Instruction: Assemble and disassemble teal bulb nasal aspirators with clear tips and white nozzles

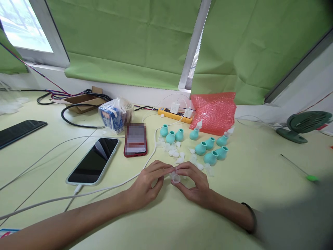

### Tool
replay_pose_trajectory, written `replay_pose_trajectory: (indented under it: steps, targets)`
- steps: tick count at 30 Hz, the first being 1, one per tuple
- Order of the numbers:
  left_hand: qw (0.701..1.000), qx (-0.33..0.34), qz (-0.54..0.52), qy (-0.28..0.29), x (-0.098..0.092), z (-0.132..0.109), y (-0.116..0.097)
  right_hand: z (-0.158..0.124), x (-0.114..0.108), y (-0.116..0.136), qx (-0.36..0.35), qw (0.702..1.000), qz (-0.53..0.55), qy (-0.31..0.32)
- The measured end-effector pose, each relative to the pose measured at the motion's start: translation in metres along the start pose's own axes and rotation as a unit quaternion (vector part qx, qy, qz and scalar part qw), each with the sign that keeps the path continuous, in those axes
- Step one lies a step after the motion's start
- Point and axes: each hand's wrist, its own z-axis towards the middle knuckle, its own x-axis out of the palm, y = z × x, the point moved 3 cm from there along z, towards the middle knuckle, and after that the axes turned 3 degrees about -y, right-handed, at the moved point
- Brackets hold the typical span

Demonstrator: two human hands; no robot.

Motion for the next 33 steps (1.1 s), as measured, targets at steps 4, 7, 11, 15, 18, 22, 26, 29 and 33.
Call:
replay_pose_trajectory:
  steps: [4,7,11,15,18,22,26,29,33]
  targets:
    - [1.0,-0.004,0.01,0.005,0.001,-0.003,0.001,-0.001,0.001,0.0,-0.002,1.0,-0.001,0.002]
    - [1.0,-0.014,0.002,0.011,0.002,-0.003,0.0,-0.001,0.001,0.001,-0.002,1.0,-0.002,0.004]
    - [0.996,-0.068,-0.052,0.02,0.0,0.0,-0.005,0.0,0.0,0.0,-0.023,1.0,-0.005,0.004]
    - [0.965,-0.198,-0.168,-0.041,-0.005,0.001,-0.003,0.0,0.0,-0.003,-0.071,0.997,-0.022,-0.003]
    - [0.917,-0.288,-0.273,-0.05,-0.002,0.001,0.004,-0.005,0.003,-0.004,-0.1,0.994,-0.046,0.012]
    - [0.853,-0.345,-0.389,0.034,0.008,0.002,0.011,-0.008,0.005,-0.003,-0.117,0.992,-0.033,0.036]
    - [0.825,-0.36,-0.433,0.037,0.01,0.003,0.017,-0.005,0.005,0.002,-0.111,0.992,-0.024,0.049]
    - [0.84,-0.356,-0.408,0.037,0.009,0.003,0.019,-0.003,0.004,0.005,-0.102,0.993,-0.025,0.059]
    - [0.855,-0.355,-0.374,0.064,0.008,0.002,0.018,-0.004,0.005,0.005,-0.118,0.991,-0.035,0.06]
